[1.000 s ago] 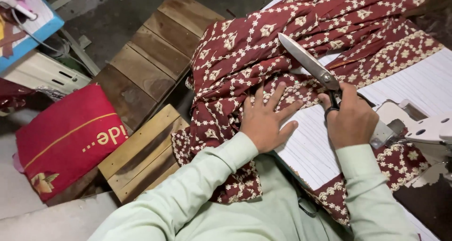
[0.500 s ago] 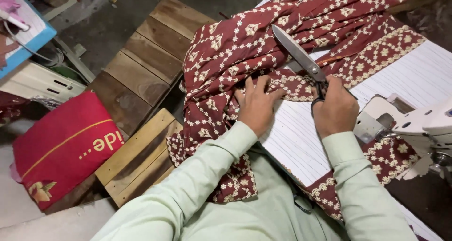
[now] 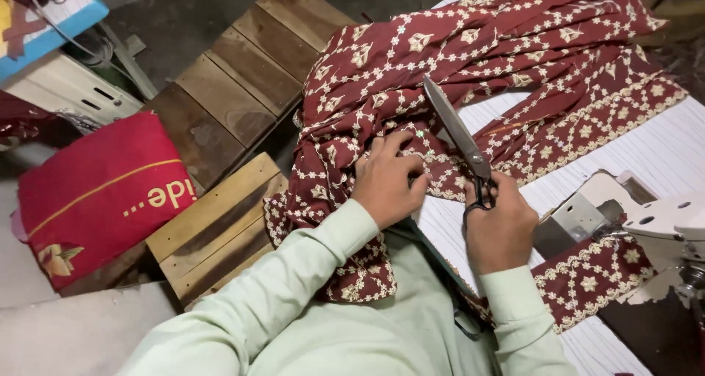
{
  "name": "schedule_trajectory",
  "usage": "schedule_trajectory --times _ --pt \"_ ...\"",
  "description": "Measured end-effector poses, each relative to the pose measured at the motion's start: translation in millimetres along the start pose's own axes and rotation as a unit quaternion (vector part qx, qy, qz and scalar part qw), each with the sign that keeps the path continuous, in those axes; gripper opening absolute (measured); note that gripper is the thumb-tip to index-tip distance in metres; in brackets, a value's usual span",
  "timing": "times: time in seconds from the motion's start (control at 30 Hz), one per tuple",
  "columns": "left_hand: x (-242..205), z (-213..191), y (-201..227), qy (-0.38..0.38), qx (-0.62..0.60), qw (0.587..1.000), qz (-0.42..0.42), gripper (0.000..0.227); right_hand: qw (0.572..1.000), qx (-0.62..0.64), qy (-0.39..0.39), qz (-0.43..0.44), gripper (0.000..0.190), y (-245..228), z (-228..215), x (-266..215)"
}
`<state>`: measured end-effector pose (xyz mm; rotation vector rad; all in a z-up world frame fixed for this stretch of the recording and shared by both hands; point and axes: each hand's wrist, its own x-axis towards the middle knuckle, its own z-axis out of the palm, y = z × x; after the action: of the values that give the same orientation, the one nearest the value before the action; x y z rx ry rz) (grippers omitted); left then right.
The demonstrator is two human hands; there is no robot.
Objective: The person uses shears to cut a piece of maroon fabric with a white floral pattern on a white table. After cutting, the person folds the fabric and places it on a wooden crate to the left.
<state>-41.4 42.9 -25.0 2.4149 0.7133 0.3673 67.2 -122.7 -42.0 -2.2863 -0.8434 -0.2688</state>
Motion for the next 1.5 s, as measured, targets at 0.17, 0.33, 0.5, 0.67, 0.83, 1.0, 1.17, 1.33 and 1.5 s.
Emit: schedule_trajectory --times 0.17,0.33,0.5,0.67,0.83,1.0,1.17,1.33,1.5 --pt "-2.5 -24.8 19.0 -0.052 0.04 0.998 -0.004 0.03 0.981 0.108 -0.072 0.146 0.04 -1.2 -22.9 15.7" --pt "-7.6 -20.5 20.1 -0.069 0.103 0.992 0.004 0.049 0.935 0.23 -0.128 0.238 0.044 -14.0 -40.1 5.3" --pt "6.2 -1.7 10.8 0.096 0.173 0.958 0.208 0.033 0.832 0.369 -0.164 0.38 0.042 -33.0 -92.7 -8.2" --pt "33.4 1.7 -13.3 -0.109 -0.049 0.975 0.188 0.033 0.772 0.421 -0.151 0.451 0.045 -22.2 -105.3 -33.2" --pt "52.8 9.4 -20.0 -0.077 -0.011 0.98 0.183 0.022 0.736 0.441 -0.18 0.482 0.025 -4.2 -120.8 -51.7" --pt "56.4 18.0 -22.5 -0.045 0.025 0.983 0.174 0.018 0.57 0.575 -0.268 0.522 0.03 28.5 -127.2 -71.7" --pt "53.7 28.0 -20.0 0.005 0.098 0.97 0.224 0.008 0.493 0.589 -0.276 0.578 0.035 37.0 -119.7 -80.9" --pt "43.6 24.8 -2.8 0.018 -0.025 0.98 0.199 0.016 0.54 0.588 -0.266 0.541 0.032 25.3 -109.3 -75.6" --pt "39.0 23.4 2.3 0.043 -0.021 0.98 0.193 0.015 0.644 0.528 -0.234 0.501 0.024 7.0 -97.7 -52.4"
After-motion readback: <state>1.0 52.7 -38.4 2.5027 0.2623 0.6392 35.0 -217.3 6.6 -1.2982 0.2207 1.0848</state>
